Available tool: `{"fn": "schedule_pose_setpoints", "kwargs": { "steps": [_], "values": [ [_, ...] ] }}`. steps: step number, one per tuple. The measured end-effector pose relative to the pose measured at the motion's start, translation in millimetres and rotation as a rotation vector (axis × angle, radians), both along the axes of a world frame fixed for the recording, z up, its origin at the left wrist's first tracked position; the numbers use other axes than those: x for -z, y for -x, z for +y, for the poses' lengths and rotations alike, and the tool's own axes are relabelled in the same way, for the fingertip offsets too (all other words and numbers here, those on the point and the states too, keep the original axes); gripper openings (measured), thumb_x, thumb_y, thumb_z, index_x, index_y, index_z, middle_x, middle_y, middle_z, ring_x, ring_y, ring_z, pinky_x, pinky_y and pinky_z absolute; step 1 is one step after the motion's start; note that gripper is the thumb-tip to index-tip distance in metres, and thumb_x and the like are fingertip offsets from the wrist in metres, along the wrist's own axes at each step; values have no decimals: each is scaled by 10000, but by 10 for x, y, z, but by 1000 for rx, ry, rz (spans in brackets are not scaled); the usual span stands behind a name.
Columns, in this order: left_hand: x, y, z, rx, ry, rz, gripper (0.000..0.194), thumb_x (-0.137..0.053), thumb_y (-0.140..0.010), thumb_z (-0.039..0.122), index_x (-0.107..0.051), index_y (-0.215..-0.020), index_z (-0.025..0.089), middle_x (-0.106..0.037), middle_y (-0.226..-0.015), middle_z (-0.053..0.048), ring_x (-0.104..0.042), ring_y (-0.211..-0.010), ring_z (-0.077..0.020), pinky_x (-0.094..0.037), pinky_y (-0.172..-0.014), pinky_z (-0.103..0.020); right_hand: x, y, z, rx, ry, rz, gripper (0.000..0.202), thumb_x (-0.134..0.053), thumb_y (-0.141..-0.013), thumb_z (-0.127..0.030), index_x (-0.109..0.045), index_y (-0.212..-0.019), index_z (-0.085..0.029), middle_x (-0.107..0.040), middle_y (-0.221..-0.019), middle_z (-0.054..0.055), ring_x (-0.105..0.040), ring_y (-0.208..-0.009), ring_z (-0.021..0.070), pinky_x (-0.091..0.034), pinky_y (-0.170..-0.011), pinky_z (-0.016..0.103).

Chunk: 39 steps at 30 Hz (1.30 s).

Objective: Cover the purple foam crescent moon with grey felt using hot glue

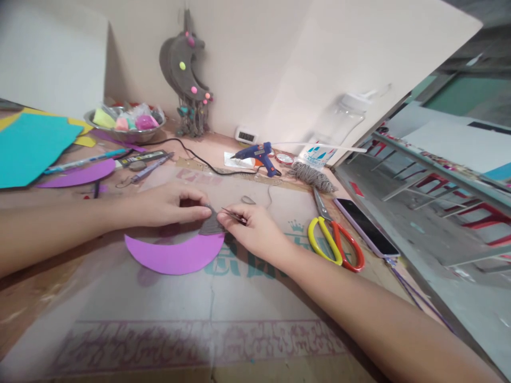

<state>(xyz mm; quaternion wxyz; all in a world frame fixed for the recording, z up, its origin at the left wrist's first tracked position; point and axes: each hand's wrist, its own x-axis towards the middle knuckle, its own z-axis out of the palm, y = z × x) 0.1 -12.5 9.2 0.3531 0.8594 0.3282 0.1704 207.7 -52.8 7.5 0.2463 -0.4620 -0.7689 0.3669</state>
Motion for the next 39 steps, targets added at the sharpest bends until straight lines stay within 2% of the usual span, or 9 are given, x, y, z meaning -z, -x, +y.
{"fn": "schedule_pose_setpoints", "kwargs": {
  "steps": [6, 12, 15, 19, 22, 29, 35, 39],
  "values": [
    [35, -12, -32, -48, -94, -45, 276, -484, -845, 363, -633, -764, 145, -604, -631, 21, -514, -586, -82, -373, -573, -198, 2, 20, 3, 57, 45, 7, 202, -557, -808, -333, -571, -710, -157, -489, -602, -32, -436, -569, 90, -349, -540, 223],
    [18, -48, -93, -7, -199, -83, 246, -496, -842, 332, -625, -754, 142, -612, -659, 13, -526, -625, -90, -372, -591, -201, 24, -13, -9, 14, 19, 33, 200, -530, -830, -317, -580, -714, -162, -484, -605, -31, -431, -569, 87, -361, -543, 221],
    [9, -51, -93, 37, -125, -86, 246, -497, -844, 335, -621, -756, 142, -612, -669, 12, -533, -636, -95, -384, -594, -200, 19, -25, -33, -7, -34, -12, 211, -505, -849, -305, -587, -716, -162, -510, -624, -15, -460, -590, 97, -382, -561, 228],
    [39, -21, -40, 59, 145, -125, 302, -504, -845, 416, -596, -759, 142, -565, -618, 33, -480, -543, -70, -365, -526, -184, 3, -29, -62, -24, -39, 25, 205, -498, -857, -302, -601, -751, -161, -540, -654, -5, -480, -604, 101, -401, -567, 228],
    [70, 5, 6, 79, 250, -134, 325, -524, -830, 454, -601, -772, 144, -556, -626, 34, -462, -536, -66, -352, -512, -182, 9, -36, -68, -34, -32, 57, 197, -507, -853, -304, -610, -773, -156, -571, -675, 2, -500, -620, 106, -420, -585, 233],
    [54, 7, 10, 107, 336, -109, 370, -516, -823, 497, -603, -764, 142, -586, -654, 16, -488, -565, -83, -356, -528, -202, 28, -49, -72, -43, -66, 81, 195, -517, -855, -313, -624, -794, -161, -619, -718, 11, -547, -662, 116, -452, -633, 243],
    [-3, -3, -17, 120, 284, -112, 373, -485, -845, 470, -576, -685, 145, -582, -628, 18, -500, -566, -82, -362, -529, -200, -2, -25, -99, -29, -71, 113, 172, -516, -855, -285, -606, -779, -159, -594, -690, 5, -526, -630, 103, -436, -599, 220],
    [-15, -4, -19, 89, 297, -95, 349, -513, -825, 472, -602, -729, 148, -602, -661, 10, -507, -561, -85, -359, -507, -198, -3, -17, -98, 7, -34, 114, 179, -517, -848, -303, -597, -774, -161, -576, -679, 2, -512, -620, 103, -432, -591, 222]
  ]
}}
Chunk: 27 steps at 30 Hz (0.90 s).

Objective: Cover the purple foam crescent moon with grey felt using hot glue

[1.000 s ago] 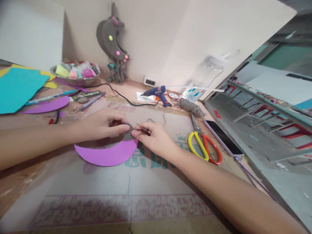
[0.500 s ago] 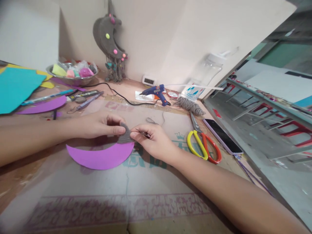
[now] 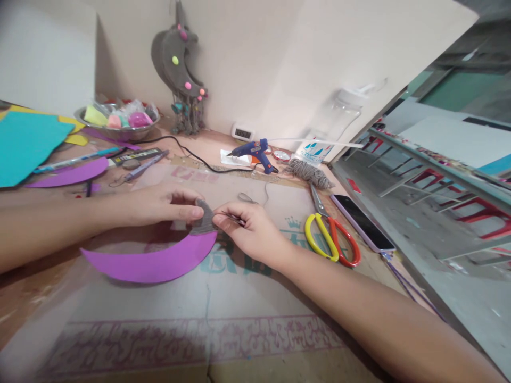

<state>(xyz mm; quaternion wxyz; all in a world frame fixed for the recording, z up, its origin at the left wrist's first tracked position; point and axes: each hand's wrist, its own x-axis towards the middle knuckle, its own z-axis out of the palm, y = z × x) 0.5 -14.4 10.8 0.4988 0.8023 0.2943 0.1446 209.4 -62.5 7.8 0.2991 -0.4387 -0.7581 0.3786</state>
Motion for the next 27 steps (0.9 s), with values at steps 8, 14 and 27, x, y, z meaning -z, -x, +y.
{"fn": "schedule_pose_setpoints", "kwargs": {
  "steps": [8, 14, 27],
  "values": [
    [40, 23, 35, 73, 44, -24, 344, -493, -854, 448, -585, -734, 139, -545, -614, 18, -457, -535, -72, -348, -508, -198, 14, -8, 14, -5, -11, 3, 181, -544, -843, -311, -618, -774, -161, -588, -677, -5, -520, -624, 98, -421, -589, 214],
    [60, 30, 46, 91, 47, -43, 339, -500, -851, 446, -570, -728, 139, -522, -601, 24, -455, -547, -76, -352, -518, -199, -1, -4, -10, -21, -12, -5, 168, -550, -837, -304, -618, -773, -164, -596, -689, -1, -528, -640, 103, -425, -602, 219],
    [20, 42, 51, 37, 66, -55, 344, -521, -834, 460, -587, -734, 138, -525, -604, 24, -458, -540, -76, -355, -519, -205, -17, 1, -4, -26, 94, 36, 195, -544, -819, -342, -550, -740, -164, -459, -607, -36, -408, -544, 76, -354, -511, 204]
  ]
}}
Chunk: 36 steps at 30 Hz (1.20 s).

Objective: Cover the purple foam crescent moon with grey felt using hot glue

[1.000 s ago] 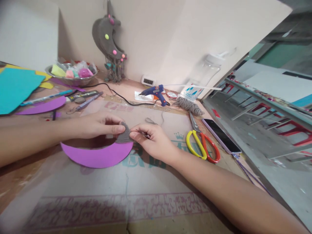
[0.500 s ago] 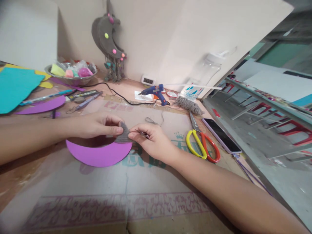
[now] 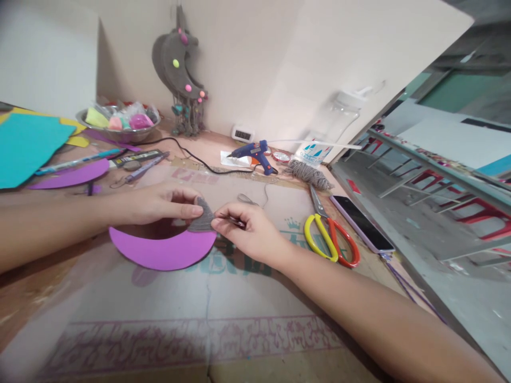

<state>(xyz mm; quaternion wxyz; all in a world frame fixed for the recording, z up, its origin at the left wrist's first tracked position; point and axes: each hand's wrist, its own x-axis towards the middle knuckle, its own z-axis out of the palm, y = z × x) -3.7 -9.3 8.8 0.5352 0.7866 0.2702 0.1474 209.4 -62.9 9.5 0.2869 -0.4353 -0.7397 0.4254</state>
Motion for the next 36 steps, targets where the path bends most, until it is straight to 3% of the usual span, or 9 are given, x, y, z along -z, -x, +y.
{"fn": "schedule_pose_setpoints", "kwargs": {
  "steps": [11, 21, 28, 33, 36],
  "values": [
    [-52, -31, -36, 39, -73, 43, 319, -488, -856, 408, -564, -708, 135, -514, -616, 24, -446, -548, -70, -351, -511, -192, 20, -30, -4, -22, -176, -74, 165, -553, -828, -299, -641, -790, -166, -614, -705, 8, -526, -637, 108, -423, -607, 230],
    [-42, -34, -45, 30, -34, 33, 294, -496, -851, 386, -573, -705, 142, -523, -610, 34, -465, -556, -71, -368, -534, -194, 21, -19, -5, -39, -183, -63, 136, -558, -823, -279, -633, -778, -174, -605, -698, -3, -524, -634, 102, -416, -607, 226],
    [-41, -34, -45, -23, 9, 15, 294, -513, -836, 393, -582, -709, 136, -513, -570, 33, -453, -509, -67, -344, -486, -197, -53, -62, 1, -23, -148, -109, 165, -521, -852, -330, -539, -795, -176, -499, -654, -24, -446, -572, 93, -376, -533, 219],
    [-38, -33, -53, -51, 31, 1, 264, -512, -835, 376, -571, -734, 140, -509, -592, 38, -440, -502, -62, -342, -480, -193, -180, -217, 12, -23, -478, -229, 317, -346, -944, -399, -522, -1087, -177, -570, -975, 77, -528, -865, 174, -426, -761, 309],
    [-24, -24, -45, -69, 25, 19, 261, -512, -838, 389, -567, -755, 147, -515, -596, 41, -454, -501, -64, -345, -477, -192, -139, -249, 49, -46, -647, -440, 340, -341, -955, -341, -509, -1196, -169, -588, -953, 88, -534, -874, 195, -412, -782, 336]
  ]
}}
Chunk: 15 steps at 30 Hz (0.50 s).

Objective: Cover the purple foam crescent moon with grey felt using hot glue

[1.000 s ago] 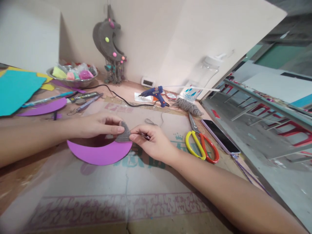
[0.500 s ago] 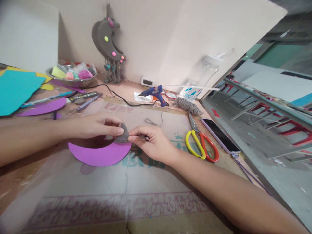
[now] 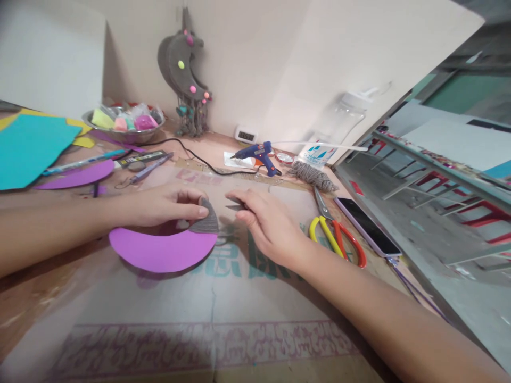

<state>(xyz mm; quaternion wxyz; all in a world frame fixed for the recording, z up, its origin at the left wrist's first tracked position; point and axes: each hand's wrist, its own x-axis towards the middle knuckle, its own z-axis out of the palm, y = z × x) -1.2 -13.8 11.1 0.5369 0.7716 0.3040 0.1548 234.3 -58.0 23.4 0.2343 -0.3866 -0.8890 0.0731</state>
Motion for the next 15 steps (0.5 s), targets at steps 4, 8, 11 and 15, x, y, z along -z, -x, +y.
{"fn": "schedule_pose_setpoints", "kwargs": {
  "steps": [4, 8, 11, 15],
  "values": [
    [6, -2, 4, -10, -4, 5, 248, -511, -846, 374, -555, -752, 149, -510, -573, 54, -457, -491, -54, -336, -466, -175, 123, 3, 55, -31, -144, -90, 318, -375, -951, -295, -545, -1183, -159, -594, -868, 75, -532, -795, 186, -417, -716, 322],
    [7, -13, 8, -3, -3, -17, 226, -510, -851, 353, -568, -778, 147, -506, -574, 60, -452, -498, -51, -338, -470, -173, 155, 10, 62, -73, -234, -115, 275, -425, -933, -252, -587, -1134, -158, -590, -818, 62, -514, -745, 172, -407, -667, 304],
    [12, -17, 10, -4, 8, -15, 232, -512, -850, 360, -567, -775, 148, -498, -565, 62, -451, -493, -55, -332, -468, -184, 136, 20, 47, -91, -271, -144, 268, -446, -920, -230, -602, -1118, -137, -580, -784, 59, -499, -716, 170, -396, -640, 303],
    [11, -15, 0, -9, 35, -8, 246, -515, -849, 381, -552, -759, 156, -500, -559, 63, -451, -490, -58, -325, -476, -196, 131, 22, 34, -104, -277, -153, 259, -463, -909, -206, -609, -1108, -129, -582, -779, 57, -500, -723, 169, -394, -634, 300]
  ]
}}
